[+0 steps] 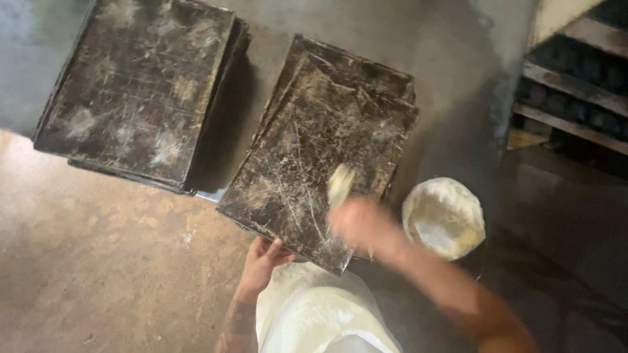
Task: The person greases baking trays by dipping a brush into a bowl of grease and spreading it across each tray's surface. They move each greased tray to a stack on the left before repeating the process with the next tray from the stack on the right.
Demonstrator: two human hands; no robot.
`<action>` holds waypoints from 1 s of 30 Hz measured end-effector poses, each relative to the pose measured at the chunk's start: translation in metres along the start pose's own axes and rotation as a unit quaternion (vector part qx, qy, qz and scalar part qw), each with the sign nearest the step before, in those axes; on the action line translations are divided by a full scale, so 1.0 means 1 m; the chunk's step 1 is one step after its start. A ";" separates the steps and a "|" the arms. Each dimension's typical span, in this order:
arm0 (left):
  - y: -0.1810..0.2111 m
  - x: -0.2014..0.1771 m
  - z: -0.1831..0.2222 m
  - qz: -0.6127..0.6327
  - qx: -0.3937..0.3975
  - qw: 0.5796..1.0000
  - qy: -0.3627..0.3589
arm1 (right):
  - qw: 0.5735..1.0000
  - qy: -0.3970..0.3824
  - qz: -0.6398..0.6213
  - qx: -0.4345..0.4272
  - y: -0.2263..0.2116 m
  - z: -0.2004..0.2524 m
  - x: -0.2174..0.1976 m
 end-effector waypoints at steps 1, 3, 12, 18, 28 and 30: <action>0.001 0.002 0.000 0.005 0.003 1.000 -0.012 | 0.996 -0.062 0.015 -0.061 -0.036 0.007 0.012; 0.004 0.005 0.004 0.001 0.007 1.000 -0.007 | 0.986 -0.111 -0.053 -0.114 -0.056 0.015 0.011; 0.005 0.006 0.002 -0.017 -0.012 1.000 -0.017 | 0.962 0.112 -0.007 0.251 0.156 -0.037 -0.094; -0.016 -0.005 -0.007 0.015 0.001 1.000 -0.022 | 0.985 -0.143 0.038 0.092 -0.002 -0.097 -0.016; -0.013 0.004 -0.005 0.032 0.009 0.998 -0.053 | 0.978 0.055 -0.161 0.117 0.131 -0.146 -0.083; -0.013 0.004 -0.007 0.026 0.013 0.998 -0.051 | 0.976 0.030 0.039 0.213 0.163 -0.174 -0.092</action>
Point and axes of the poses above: each hand's wrist, its own z-axis away from the middle knuckle, its own x-axis out of the palm, y = z × x, the point moved 3 cm from there along -z, towards the middle knuckle, and after that the axes turned 14 degrees about -y, right-handed, at the moved point
